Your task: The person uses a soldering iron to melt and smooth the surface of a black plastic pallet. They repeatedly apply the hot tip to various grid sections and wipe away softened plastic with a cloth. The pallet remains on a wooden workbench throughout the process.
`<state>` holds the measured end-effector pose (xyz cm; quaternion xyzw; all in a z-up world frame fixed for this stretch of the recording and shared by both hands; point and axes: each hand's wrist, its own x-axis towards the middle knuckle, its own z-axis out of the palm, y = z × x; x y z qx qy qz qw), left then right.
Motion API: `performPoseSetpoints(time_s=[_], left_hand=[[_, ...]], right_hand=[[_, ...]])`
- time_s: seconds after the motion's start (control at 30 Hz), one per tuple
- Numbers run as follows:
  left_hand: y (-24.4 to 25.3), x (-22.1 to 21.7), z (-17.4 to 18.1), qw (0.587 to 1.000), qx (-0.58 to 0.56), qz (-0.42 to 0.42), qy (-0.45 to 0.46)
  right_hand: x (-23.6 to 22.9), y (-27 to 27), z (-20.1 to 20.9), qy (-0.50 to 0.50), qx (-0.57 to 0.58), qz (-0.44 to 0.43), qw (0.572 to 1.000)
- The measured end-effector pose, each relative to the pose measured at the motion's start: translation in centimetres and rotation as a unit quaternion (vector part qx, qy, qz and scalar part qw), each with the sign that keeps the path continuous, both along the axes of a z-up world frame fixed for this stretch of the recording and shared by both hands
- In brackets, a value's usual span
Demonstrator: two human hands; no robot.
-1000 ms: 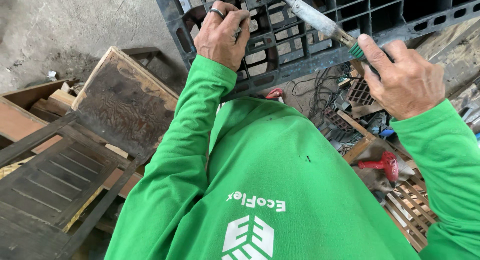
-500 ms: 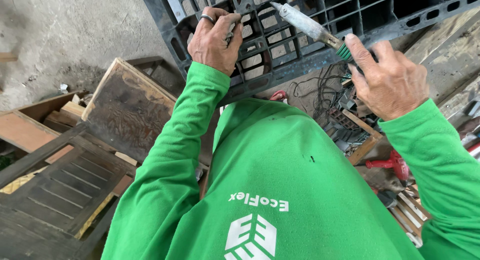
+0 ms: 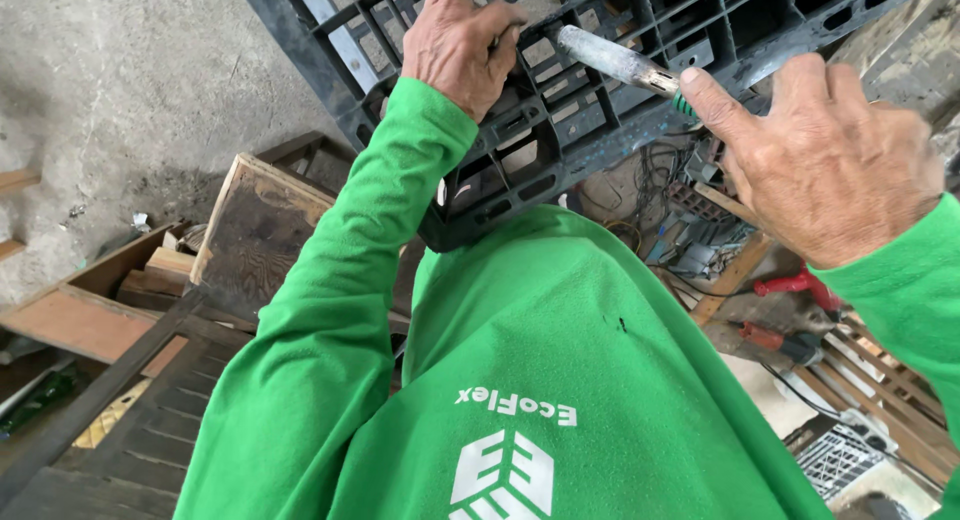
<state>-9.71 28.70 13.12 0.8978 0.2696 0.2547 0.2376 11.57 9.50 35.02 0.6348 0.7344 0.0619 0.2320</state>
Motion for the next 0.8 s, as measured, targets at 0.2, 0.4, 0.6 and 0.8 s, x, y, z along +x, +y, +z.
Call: performPoseSetpoints(time_s=[0.2,0.4,0.6,0.8], left_hand=[[0.3,-0.4,1.0,0.999,-0.015,-0.037,0.001],[0.6,0.0,1.0,0.999,-0.014,-0.049,0.015],[0.7,0.0,0.6,0.997,-0.035,-0.056,0.041],[0.8,-0.2,0.6,0.997,-0.038,-0.056,0.019]], right_hand=[[0.4,1.0,0.4,-0.096,0.005,0.056,0.994],[0.6,1.9,0.3,-0.111,-0.006,0.076,0.991],[0.1,3.9,0.9,-0.121,-0.017,0.110,0.986],[-0.1,5.0,0.9,-0.061,-0.059,0.086,0.993]])
